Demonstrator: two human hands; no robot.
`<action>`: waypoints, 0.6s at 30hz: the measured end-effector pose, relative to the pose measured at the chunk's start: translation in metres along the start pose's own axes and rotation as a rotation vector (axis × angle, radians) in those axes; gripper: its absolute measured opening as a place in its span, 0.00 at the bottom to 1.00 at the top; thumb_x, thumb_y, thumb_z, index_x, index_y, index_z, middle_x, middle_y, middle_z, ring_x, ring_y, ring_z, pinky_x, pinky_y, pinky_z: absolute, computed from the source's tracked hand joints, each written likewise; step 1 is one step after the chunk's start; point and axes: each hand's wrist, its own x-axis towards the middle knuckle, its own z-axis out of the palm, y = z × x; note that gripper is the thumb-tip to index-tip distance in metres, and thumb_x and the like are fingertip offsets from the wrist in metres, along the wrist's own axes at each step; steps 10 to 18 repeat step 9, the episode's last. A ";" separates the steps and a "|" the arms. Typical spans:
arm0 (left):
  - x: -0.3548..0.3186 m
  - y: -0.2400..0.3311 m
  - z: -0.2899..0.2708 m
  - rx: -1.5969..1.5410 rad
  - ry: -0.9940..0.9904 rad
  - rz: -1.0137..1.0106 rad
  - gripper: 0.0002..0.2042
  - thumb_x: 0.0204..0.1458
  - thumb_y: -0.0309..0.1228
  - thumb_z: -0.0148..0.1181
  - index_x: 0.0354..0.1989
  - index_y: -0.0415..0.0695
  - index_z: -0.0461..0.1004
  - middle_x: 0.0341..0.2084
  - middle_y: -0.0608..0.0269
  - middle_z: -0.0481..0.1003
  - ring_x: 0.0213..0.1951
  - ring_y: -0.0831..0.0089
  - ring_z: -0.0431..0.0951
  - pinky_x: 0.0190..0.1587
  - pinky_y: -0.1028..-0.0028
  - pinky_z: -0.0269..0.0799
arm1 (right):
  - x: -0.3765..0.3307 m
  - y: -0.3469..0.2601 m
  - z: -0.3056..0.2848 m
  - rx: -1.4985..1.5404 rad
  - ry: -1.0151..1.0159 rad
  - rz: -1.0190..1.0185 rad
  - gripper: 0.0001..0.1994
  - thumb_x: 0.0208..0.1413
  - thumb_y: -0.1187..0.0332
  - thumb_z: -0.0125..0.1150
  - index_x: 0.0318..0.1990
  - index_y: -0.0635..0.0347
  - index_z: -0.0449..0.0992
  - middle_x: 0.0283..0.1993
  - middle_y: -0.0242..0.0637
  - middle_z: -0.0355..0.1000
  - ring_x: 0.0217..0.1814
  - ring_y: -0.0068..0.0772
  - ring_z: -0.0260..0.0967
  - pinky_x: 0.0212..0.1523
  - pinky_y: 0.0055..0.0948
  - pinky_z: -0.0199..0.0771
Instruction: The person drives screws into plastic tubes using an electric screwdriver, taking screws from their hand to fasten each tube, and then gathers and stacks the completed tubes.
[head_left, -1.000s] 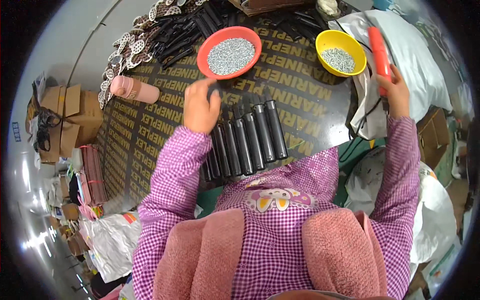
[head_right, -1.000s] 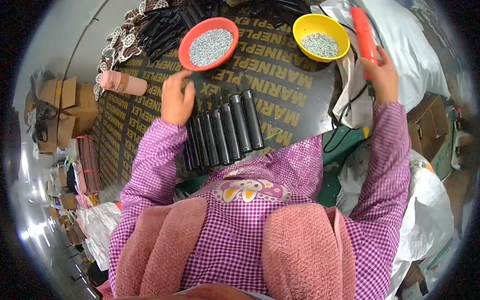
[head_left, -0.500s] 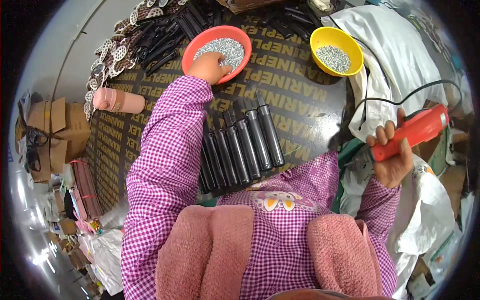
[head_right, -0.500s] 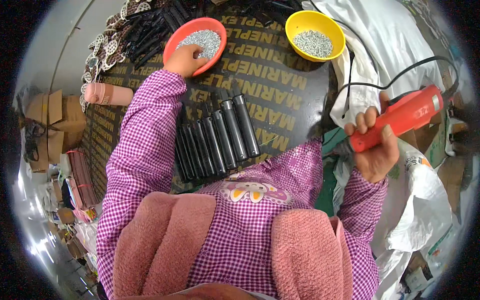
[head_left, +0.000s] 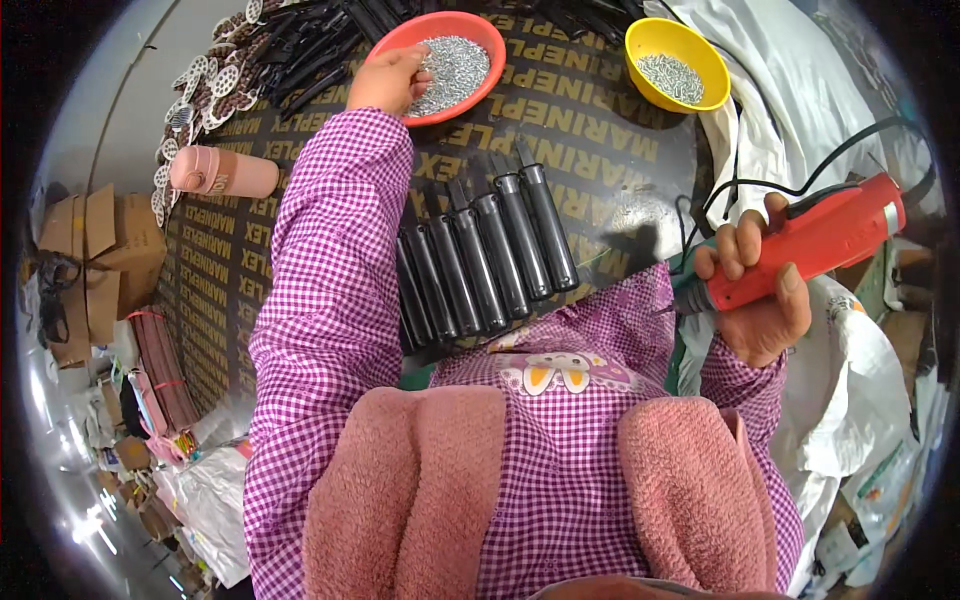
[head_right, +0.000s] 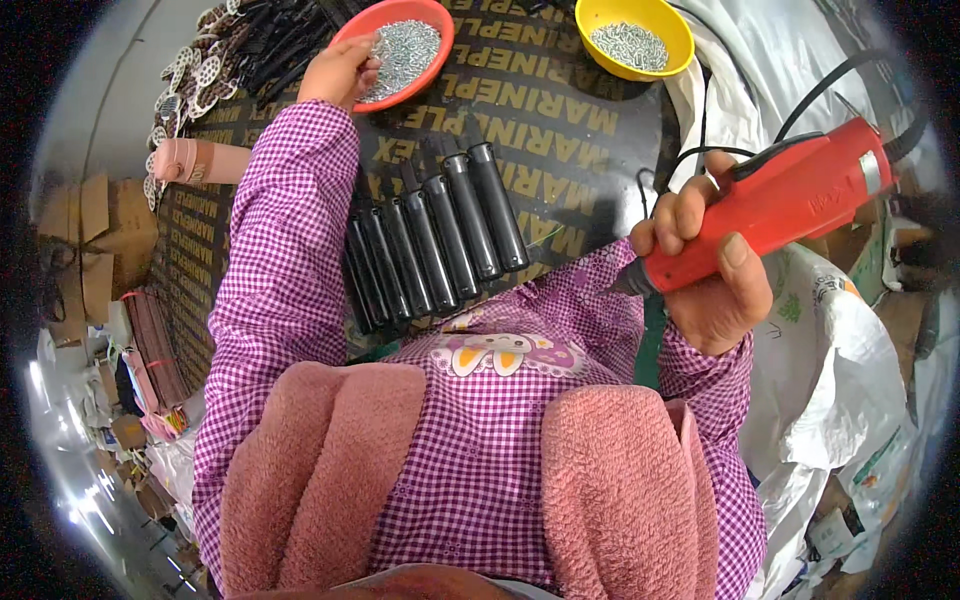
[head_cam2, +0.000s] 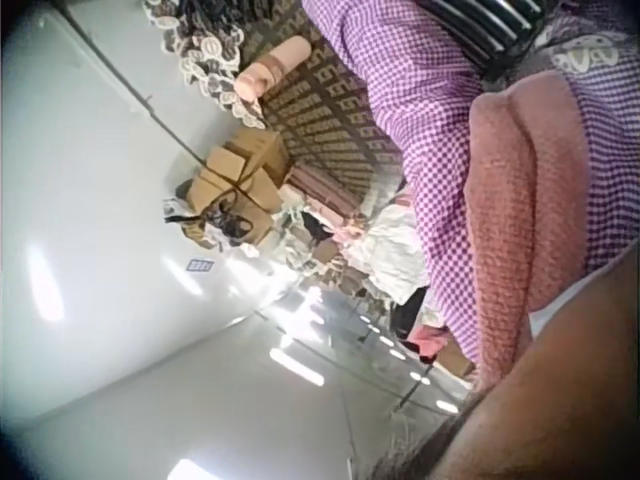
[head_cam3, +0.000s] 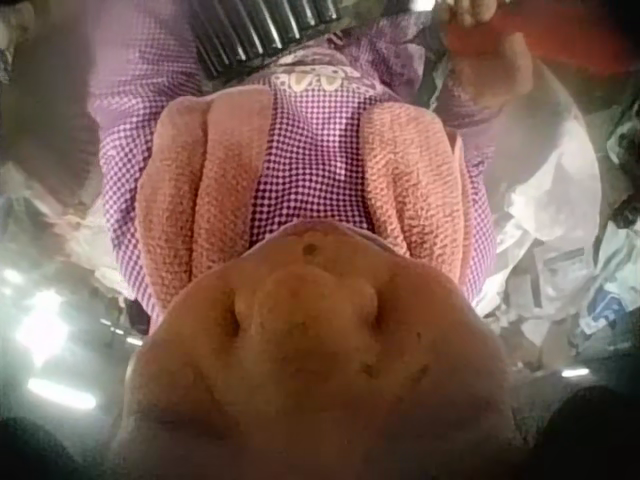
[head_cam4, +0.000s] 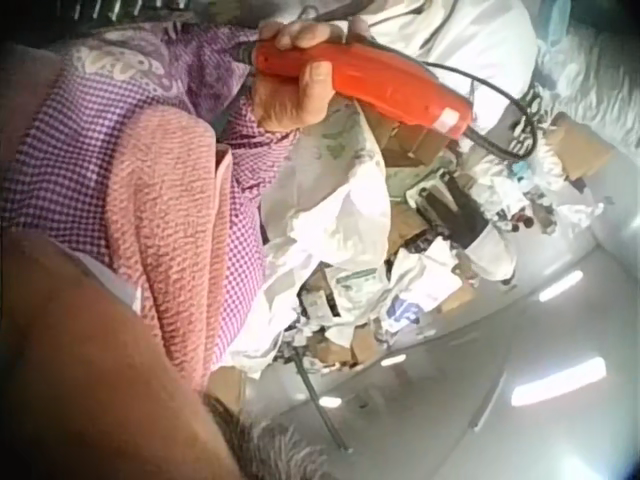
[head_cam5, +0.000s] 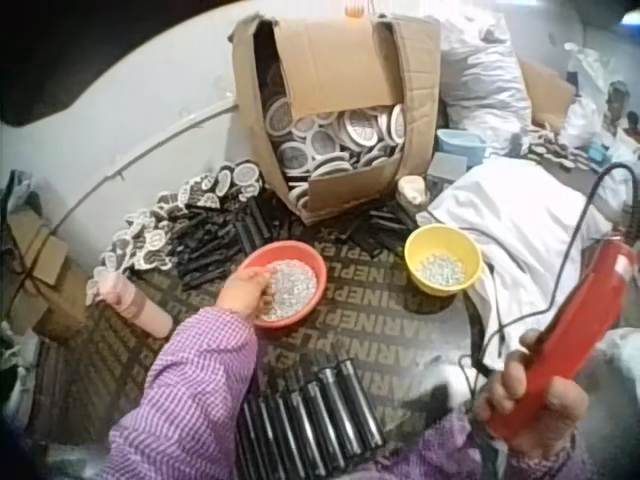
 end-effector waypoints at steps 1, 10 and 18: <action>-0.001 -0.001 -0.003 -0.310 -0.011 -0.043 0.17 0.60 0.29 0.48 0.54 0.33 0.66 0.30 0.62 0.69 0.29 0.78 0.68 0.29 0.80 0.67 | -0.001 0.002 0.004 0.000 -0.011 0.012 0.34 0.46 0.57 0.60 0.59 0.60 0.57 0.31 0.31 0.59 0.31 0.25 0.57 0.34 0.33 0.62; -0.030 -0.030 -0.025 -1.488 -0.629 -0.187 0.12 0.58 0.27 0.49 0.48 0.34 0.64 0.34 0.56 0.65 0.29 0.72 0.65 0.27 0.79 0.67 | -0.010 0.015 0.029 0.080 -0.072 0.056 0.31 0.50 0.56 0.58 0.59 0.58 0.57 0.33 0.30 0.59 0.34 0.25 0.58 0.38 0.36 0.62; -0.030 -0.030 -0.025 -1.488 -0.629 -0.187 0.12 0.58 0.27 0.49 0.48 0.34 0.64 0.34 0.56 0.65 0.29 0.72 0.65 0.27 0.79 0.67 | -0.010 0.015 0.029 0.080 -0.072 0.056 0.31 0.50 0.56 0.58 0.59 0.58 0.57 0.33 0.30 0.59 0.34 0.25 0.58 0.38 0.36 0.62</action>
